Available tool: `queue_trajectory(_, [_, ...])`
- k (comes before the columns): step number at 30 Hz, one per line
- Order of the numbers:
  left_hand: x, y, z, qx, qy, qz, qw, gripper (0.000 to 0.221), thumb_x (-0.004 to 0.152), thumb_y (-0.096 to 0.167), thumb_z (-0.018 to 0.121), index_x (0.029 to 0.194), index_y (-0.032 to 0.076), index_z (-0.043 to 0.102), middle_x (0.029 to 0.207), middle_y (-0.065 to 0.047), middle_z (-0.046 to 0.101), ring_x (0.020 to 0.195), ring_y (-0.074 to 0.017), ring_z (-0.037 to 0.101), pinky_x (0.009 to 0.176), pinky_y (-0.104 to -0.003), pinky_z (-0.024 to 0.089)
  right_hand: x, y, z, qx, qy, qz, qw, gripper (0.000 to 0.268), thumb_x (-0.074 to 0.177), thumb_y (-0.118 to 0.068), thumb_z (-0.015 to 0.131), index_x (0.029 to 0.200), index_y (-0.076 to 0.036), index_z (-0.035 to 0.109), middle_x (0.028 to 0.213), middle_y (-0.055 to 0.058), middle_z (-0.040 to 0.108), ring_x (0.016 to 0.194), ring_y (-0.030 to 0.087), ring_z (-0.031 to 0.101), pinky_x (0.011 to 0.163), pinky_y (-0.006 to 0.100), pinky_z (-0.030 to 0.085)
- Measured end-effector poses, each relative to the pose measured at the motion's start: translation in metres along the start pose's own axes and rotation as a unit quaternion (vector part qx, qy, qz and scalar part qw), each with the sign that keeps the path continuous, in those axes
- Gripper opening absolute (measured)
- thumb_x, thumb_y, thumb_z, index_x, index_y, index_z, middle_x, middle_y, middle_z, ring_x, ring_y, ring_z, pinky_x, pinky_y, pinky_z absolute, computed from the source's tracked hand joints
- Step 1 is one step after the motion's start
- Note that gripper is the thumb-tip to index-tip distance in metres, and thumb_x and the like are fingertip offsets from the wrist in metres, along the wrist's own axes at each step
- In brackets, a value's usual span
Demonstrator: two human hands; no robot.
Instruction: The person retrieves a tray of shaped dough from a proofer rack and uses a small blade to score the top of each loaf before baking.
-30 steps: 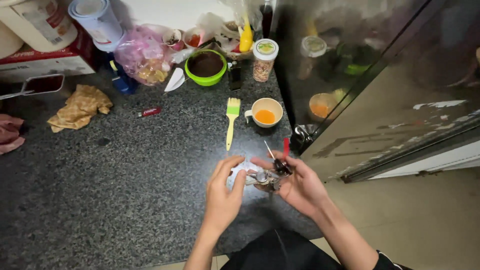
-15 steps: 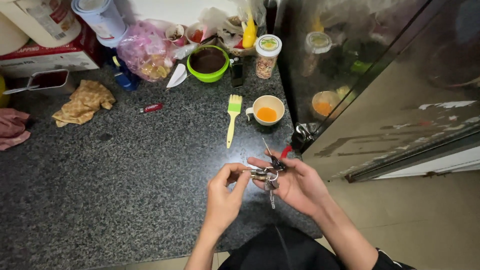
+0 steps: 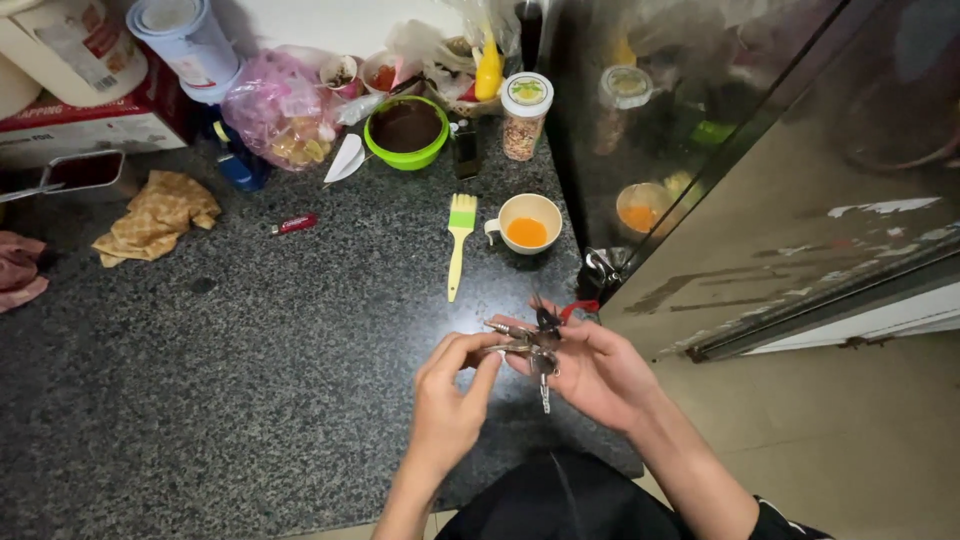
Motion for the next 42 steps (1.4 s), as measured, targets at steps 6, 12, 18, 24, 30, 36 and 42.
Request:
queue_trajectory(6, [0.001, -0.006, -0.008, 0.041, 0.011, 0.040, 0.998, 0.011, 0.106, 0.013, 0.075, 0.098, 0.007, 0.076, 0.091, -0.005, 0.075, 0.082, -0.0184, 0.070, 0.079, -0.034, 0.055, 0.003, 0.007, -0.004, -0.004, 0.049, 0.029, 0.998, 0.039, 0.113, -0.011, 0.049, 0.151, -0.006, 0.057, 0.163, 0.051, 0.051, 0.136, 0.058, 0.066, 0.119, 0.066, 0.055])
queue_trajectory(12, [0.007, -0.012, -0.019, 0.033, 0.020, -0.028, 0.999, 0.018, 0.105, 0.018, 0.076, 0.089, 0.010, 0.076, 0.083, 0.000, 0.076, 0.078, -0.0139, 0.069, 0.077, -0.033, 0.055, 0.002, 0.015, 0.017, -0.116, 0.129, 0.094, 0.980, 0.062, 0.108, -0.024, 0.050, 0.170, -0.018, 0.047, 0.156, 0.040, 0.063, 0.140, 0.056, 0.064, 0.116, 0.065, 0.054])
queue_trajectory(18, [0.009, -0.020, -0.020, -0.006, 0.011, -0.121, 0.993, 0.024, 0.107, 0.023, 0.077, 0.086, 0.010, 0.076, 0.077, 0.003, 0.073, 0.075, -0.0096, 0.060, 0.072, -0.033, 0.050, 0.005, 0.020, 0.003, -0.181, 0.089, 0.094, 0.975, 0.063, 0.109, -0.023, 0.058, 0.171, -0.014, 0.045, 0.162, 0.025, 0.065, 0.124, 0.065, 0.074, 0.093, 0.056, 0.069])
queue_trajectory(24, [0.009, -0.029, -0.016, -0.093, 0.014, -0.190, 0.977, 0.025, 0.107, 0.022, 0.079, 0.087, 0.010, 0.074, 0.076, 0.000, 0.073, 0.072, -0.0100, 0.076, 0.067, -0.027, 0.059, 0.001, 0.021, 0.004, -0.203, 0.058, 0.098, 0.972, 0.064, 0.112, -0.025, 0.057, 0.173, -0.008, 0.044, 0.159, 0.028, 0.061, 0.090, 0.052, 0.085, 0.065, 0.043, 0.074])
queue_trajectory(30, [0.010, -0.029, -0.013, -0.118, 0.021, -0.216, 0.969, 0.028, 0.109, 0.020, 0.076, 0.085, 0.009, 0.069, 0.074, 0.000, 0.061, 0.069, -0.0057, 0.057, 0.072, -0.029, 0.074, -0.006, 0.016, 0.001, -0.292, 0.066, 0.109, 0.948, 0.068, 0.112, -0.035, 0.059, 0.177, -0.021, 0.046, 0.075, 0.018, 0.077, 0.056, 0.029, 0.076, 0.055, 0.035, 0.058])
queue_trajectory(36, [0.010, -0.031, -0.017, -0.064, 0.029, -0.185, 0.980, 0.027, 0.112, 0.028, 0.071, 0.090, 0.012, 0.072, 0.080, 0.000, 0.071, 0.073, -0.0109, 0.064, 0.069, -0.032, 0.054, -0.002, 0.020, 0.003, -0.339, 0.056, 0.067, 0.937, 0.104, 0.092, -0.010, 0.085, 0.180, -0.010, 0.028, 0.050, 0.012, 0.071, 0.039, 0.019, 0.067, 0.050, 0.026, 0.055])
queue_trajectory(42, [-0.001, -0.050, -0.009, -0.098, 0.055, -0.148, 0.983, 0.020, 0.114, 0.023, 0.068, 0.098, 0.010, 0.071, 0.086, -0.001, 0.073, 0.080, -0.0108, 0.069, 0.076, -0.030, 0.059, 0.008, 0.018, -0.025, -0.442, 0.104, -0.008, 0.891, 0.084, 0.098, -0.013, 0.083, 0.170, -0.011, 0.040, 0.081, 0.015, 0.087, 0.067, 0.023, 0.086, 0.043, 0.026, 0.057])
Point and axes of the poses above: each hand's wrist, its own x-axis towards the middle knuckle, its own z-axis out of the palm, y = z × x, the point moved 5 cm from there along x, towards the middle knuckle
